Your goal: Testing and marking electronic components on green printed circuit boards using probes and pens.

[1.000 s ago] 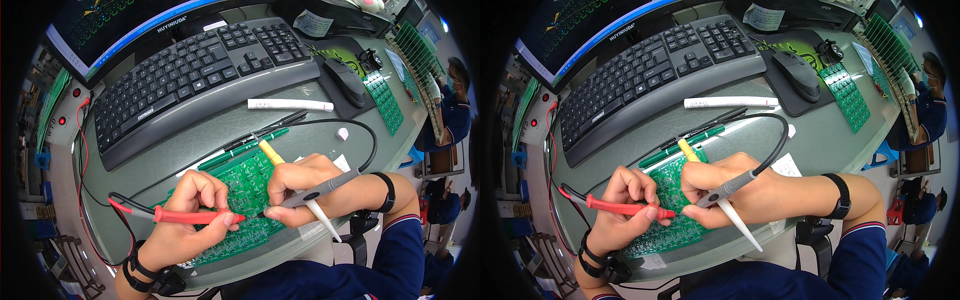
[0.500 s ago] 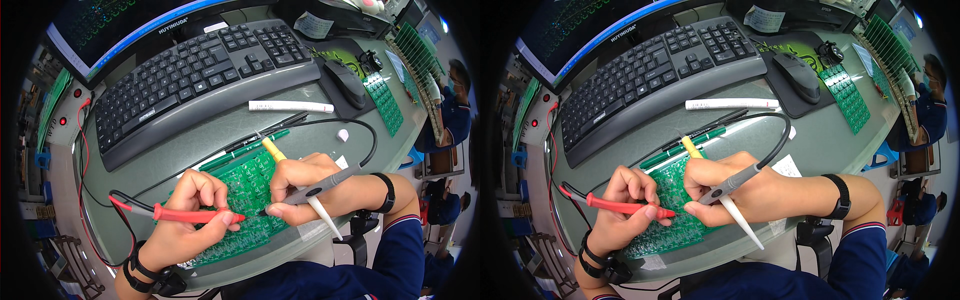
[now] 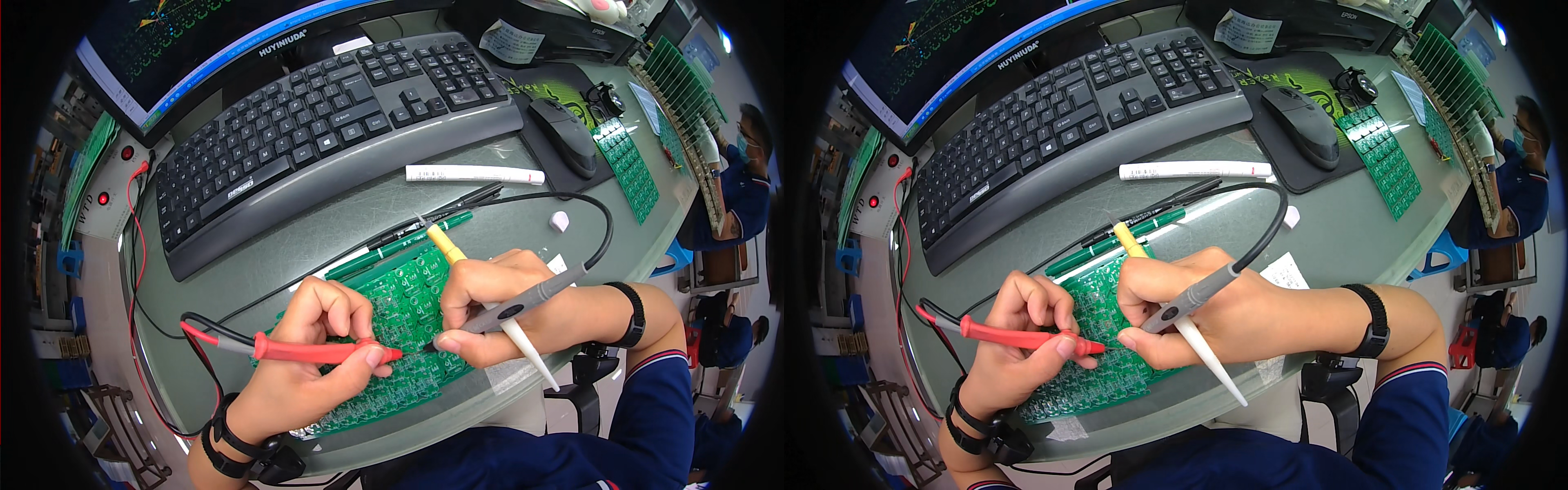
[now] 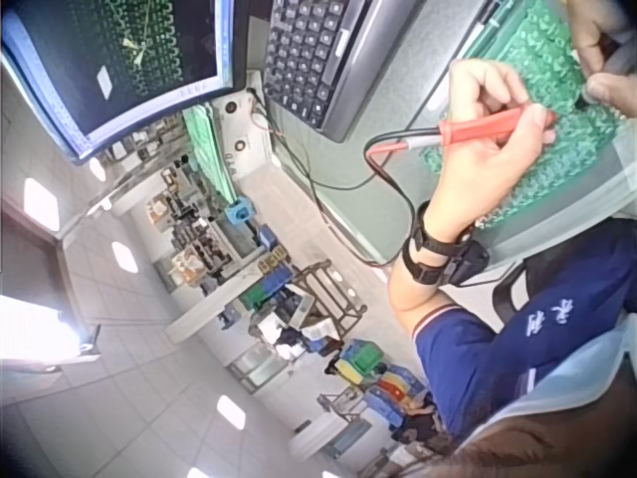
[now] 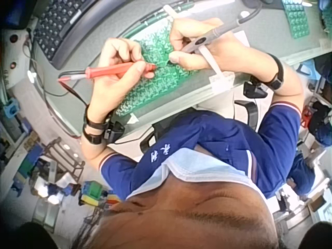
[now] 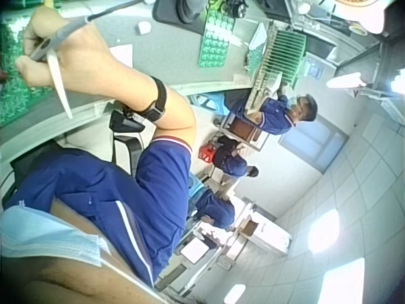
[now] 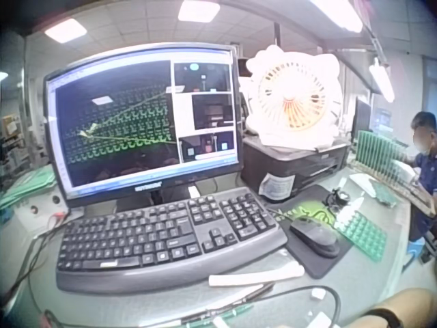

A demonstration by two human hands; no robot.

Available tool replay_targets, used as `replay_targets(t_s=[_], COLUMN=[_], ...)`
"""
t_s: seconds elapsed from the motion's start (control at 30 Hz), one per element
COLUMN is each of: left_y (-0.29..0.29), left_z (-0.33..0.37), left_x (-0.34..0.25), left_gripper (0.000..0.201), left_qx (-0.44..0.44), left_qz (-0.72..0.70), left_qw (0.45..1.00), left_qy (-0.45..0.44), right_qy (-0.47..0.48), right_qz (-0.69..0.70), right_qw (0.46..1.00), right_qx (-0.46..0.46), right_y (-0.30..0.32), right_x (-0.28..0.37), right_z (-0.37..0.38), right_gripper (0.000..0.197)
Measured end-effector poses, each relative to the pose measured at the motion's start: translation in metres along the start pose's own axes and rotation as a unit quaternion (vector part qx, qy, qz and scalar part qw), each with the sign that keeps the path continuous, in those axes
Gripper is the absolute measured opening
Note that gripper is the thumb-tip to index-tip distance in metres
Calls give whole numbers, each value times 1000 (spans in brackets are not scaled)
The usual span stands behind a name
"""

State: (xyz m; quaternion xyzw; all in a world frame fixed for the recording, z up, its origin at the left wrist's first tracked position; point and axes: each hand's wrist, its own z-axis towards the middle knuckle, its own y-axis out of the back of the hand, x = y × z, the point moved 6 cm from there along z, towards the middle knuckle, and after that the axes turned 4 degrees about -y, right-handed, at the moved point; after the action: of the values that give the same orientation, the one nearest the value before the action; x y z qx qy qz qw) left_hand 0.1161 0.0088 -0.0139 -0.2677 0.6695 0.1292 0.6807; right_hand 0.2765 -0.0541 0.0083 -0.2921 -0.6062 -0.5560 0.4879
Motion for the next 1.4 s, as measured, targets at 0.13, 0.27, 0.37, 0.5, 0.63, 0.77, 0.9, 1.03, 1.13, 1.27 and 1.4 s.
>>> replay_targets(t_s=[0.13,0.27,0.37,0.5,0.63,0.77,0.9,1.03,1.13,1.27,1.4], left_y=[0,0,0,-2,-1,0,-1,0,-1,-1,-4], left_z=[0,0,0,0,0,0,1,1,1,0,-1], left_x=[0,1,0,-1,-1,0,0,0,0,0,-1], left_gripper=[30,30,30,29,29,30,32,31,32,29,29], left_qx=[-1,-9,-12,-5,-10,-23,5,-3,7,-16,-5], left_qz=[-2,-3,7,19,18,25,37,36,43,27,18], left_qw=[1000,1000,1000,1000,1000,999,999,999,999,999,1000], left_qy=[1,6,9,-2,-4,1,-1,-3,-1,-8,-2], right_qy=[3,3,-1,-9,-5,-6,-13,-18,-14,-12,-46], right_qz=[1,3,-1,18,25,18,21,11,9,4,47], right_qw=[1000,1000,1000,1000,1000,1000,1000,1000,1000,1000,998], right_qx=[-1,-3,-2,-11,-7,-2,-3,4,4,1,7], right_y=[0,0,-1,1,2,1,1,1,0,0,4], right_x=[0,0,-1,-2,-1,0,0,-1,-1,-2,-4], right_z=[0,0,0,0,-1,0,0,0,0,0,1], right_gripper=[21,21,21,21,21,21,21,21,22,22,22])
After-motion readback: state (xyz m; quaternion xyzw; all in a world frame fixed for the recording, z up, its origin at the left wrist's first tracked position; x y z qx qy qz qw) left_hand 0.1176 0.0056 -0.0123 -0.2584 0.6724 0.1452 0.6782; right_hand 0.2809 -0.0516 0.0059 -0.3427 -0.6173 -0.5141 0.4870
